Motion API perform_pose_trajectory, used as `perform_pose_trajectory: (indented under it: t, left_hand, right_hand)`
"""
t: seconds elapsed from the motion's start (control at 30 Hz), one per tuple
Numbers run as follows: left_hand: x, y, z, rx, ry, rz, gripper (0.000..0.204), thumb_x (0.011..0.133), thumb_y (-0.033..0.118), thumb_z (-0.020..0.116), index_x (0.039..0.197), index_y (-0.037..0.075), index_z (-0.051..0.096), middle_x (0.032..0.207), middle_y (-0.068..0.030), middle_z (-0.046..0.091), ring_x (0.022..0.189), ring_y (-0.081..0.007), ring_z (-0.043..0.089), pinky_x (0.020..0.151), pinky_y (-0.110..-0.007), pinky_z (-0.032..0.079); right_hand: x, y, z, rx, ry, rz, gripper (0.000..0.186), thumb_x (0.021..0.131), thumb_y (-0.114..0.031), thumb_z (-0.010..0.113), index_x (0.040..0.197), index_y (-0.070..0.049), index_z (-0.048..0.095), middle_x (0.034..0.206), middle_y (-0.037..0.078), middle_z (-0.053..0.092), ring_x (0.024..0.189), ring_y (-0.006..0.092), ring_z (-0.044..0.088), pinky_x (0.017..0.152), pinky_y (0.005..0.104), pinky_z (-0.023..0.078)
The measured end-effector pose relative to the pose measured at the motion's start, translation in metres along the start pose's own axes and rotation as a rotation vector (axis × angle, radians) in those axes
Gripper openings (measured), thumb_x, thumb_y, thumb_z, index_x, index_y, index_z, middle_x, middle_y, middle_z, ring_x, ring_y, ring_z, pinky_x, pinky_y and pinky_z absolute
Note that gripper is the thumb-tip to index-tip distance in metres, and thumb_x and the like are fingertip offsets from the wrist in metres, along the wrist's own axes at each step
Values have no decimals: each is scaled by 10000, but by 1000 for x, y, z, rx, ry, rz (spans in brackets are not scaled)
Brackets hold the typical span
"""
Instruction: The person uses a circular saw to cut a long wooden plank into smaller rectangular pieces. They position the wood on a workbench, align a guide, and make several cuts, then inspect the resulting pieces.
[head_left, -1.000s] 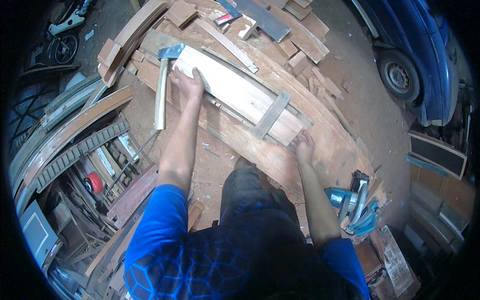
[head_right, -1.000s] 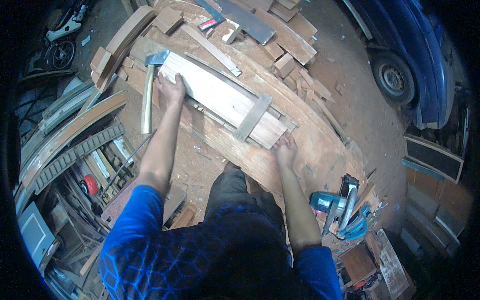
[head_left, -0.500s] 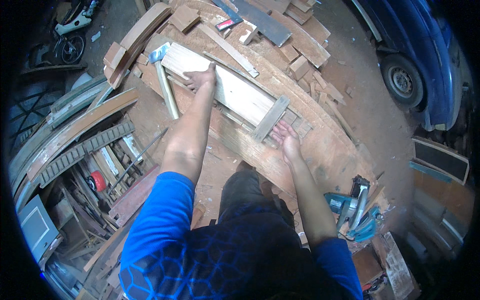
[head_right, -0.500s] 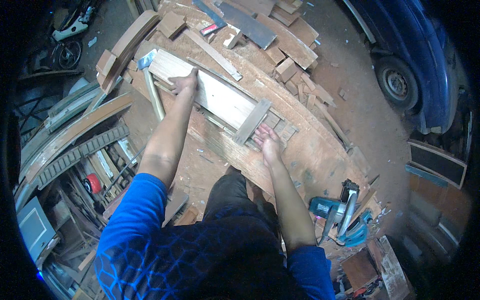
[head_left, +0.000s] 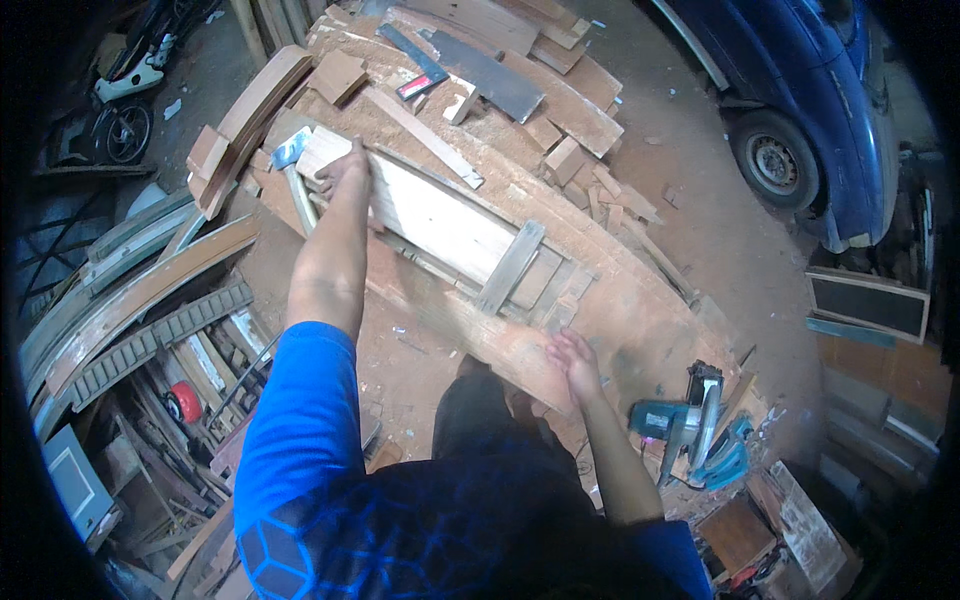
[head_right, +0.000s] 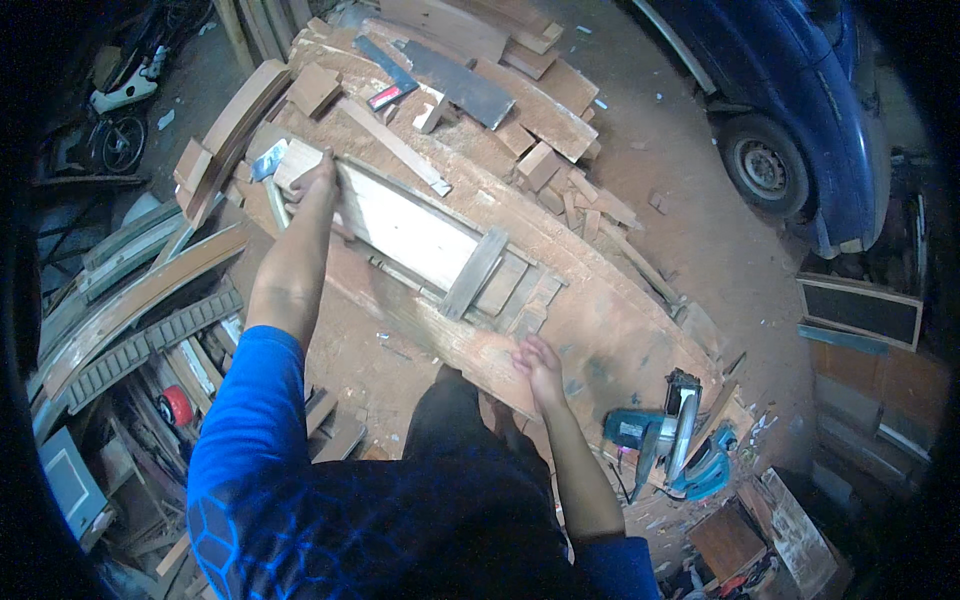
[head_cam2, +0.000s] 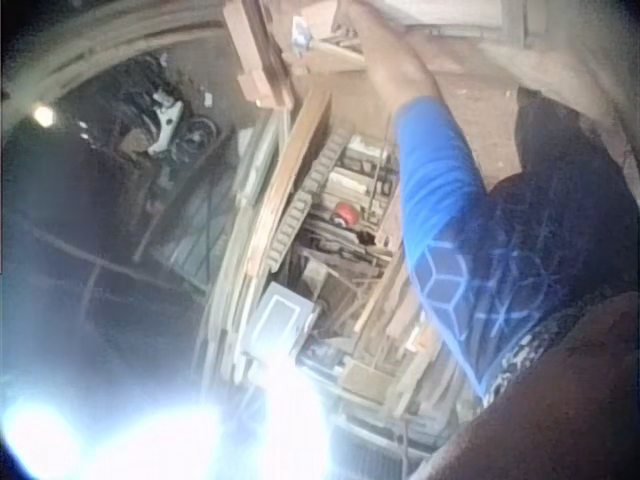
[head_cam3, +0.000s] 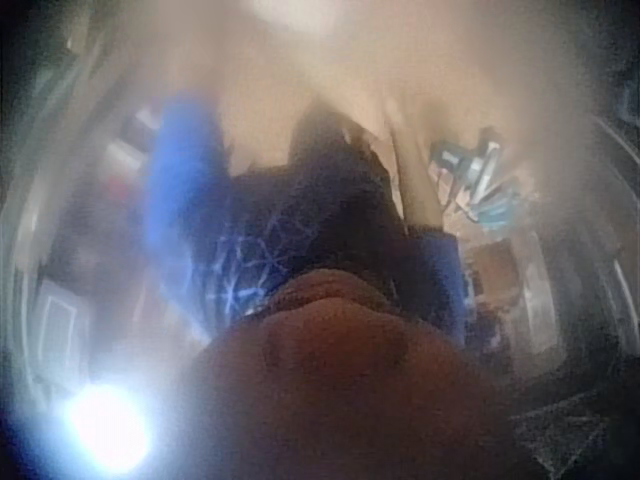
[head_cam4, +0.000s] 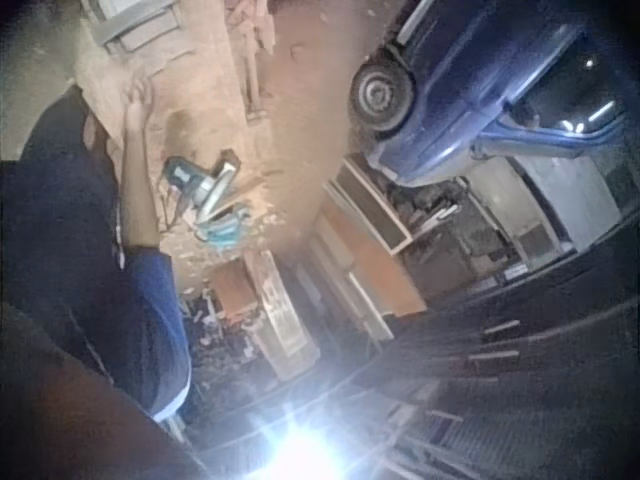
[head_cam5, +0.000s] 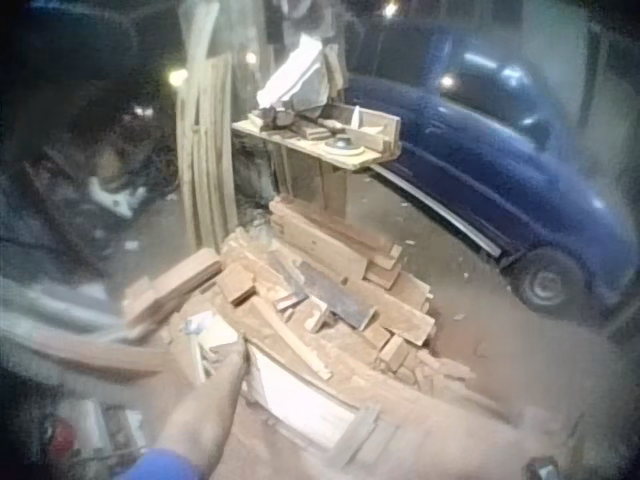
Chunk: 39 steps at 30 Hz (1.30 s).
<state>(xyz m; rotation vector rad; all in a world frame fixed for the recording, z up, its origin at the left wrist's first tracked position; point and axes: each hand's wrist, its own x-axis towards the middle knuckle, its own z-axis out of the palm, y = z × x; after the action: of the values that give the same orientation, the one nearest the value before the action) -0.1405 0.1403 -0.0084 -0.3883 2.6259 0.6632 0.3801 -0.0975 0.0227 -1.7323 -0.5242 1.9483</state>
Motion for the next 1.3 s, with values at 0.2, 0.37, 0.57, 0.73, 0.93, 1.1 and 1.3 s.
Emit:
perform_pose_trajectory:
  t: [0.2,0.37,0.57,0.73,0.93,1.1,1.3]
  left_hand:
    - [26,12,6,-25,65,1,1430,634,575,913,1626,16,48,1660,-303,108,1498,-504,238,1219,-541,312]
    - [18,56,-8,24,197,-44,1504,568,729,872,1608,-31,96,1604,-272,307,1447,-431,359,1206,-554,293]
    - [51,39,-22,34,178,69,1481,575,727,867,1604,-31,119,1597,-277,316,1442,-435,367,1206,-549,300]
    - [87,26,-27,-73,145,49,1462,580,725,862,1600,-31,138,1592,-282,324,1438,-438,373,1205,-546,306]
    - [92,82,-77,-77,299,257,1316,630,743,808,1556,-39,297,1534,-293,424,1391,-453,443,1189,-530,348]
    - [166,180,-206,-536,297,902,1024,729,582,832,1454,-60,498,1406,-248,602,1272,-366,597,1109,-416,443]
    - [-63,155,-238,-938,-590,1332,1093,676,422,815,1572,-14,367,1553,-168,456,1396,-263,467,1167,-410,365]
  right_hand:
    - [-26,31,-51,33,125,58,433,1025,-61,543,1448,9,483,1299,160,616,1052,237,681,938,354,576]
    - [-37,36,-62,56,148,44,410,1024,-57,554,1426,8,503,1262,150,632,1022,233,688,918,358,586]
    - [-52,35,-84,49,176,-74,381,1026,-98,606,1386,13,549,1248,119,636,1038,206,680,906,359,584]
    - [-73,25,-127,76,344,-140,369,1002,-108,649,1350,-7,581,1211,123,676,977,200,692,874,340,584]
    - [-126,62,-136,163,446,132,313,1015,-82,574,1314,12,575,1154,142,675,913,258,701,829,384,602]
    - [-71,56,-106,105,196,128,359,1030,-81,542,1376,14,536,1130,136,677,912,246,702,819,376,606]
    - [-29,-44,-39,-61,50,-138,382,1033,-101,574,1394,15,529,1176,140,676,943,196,691,854,352,597]
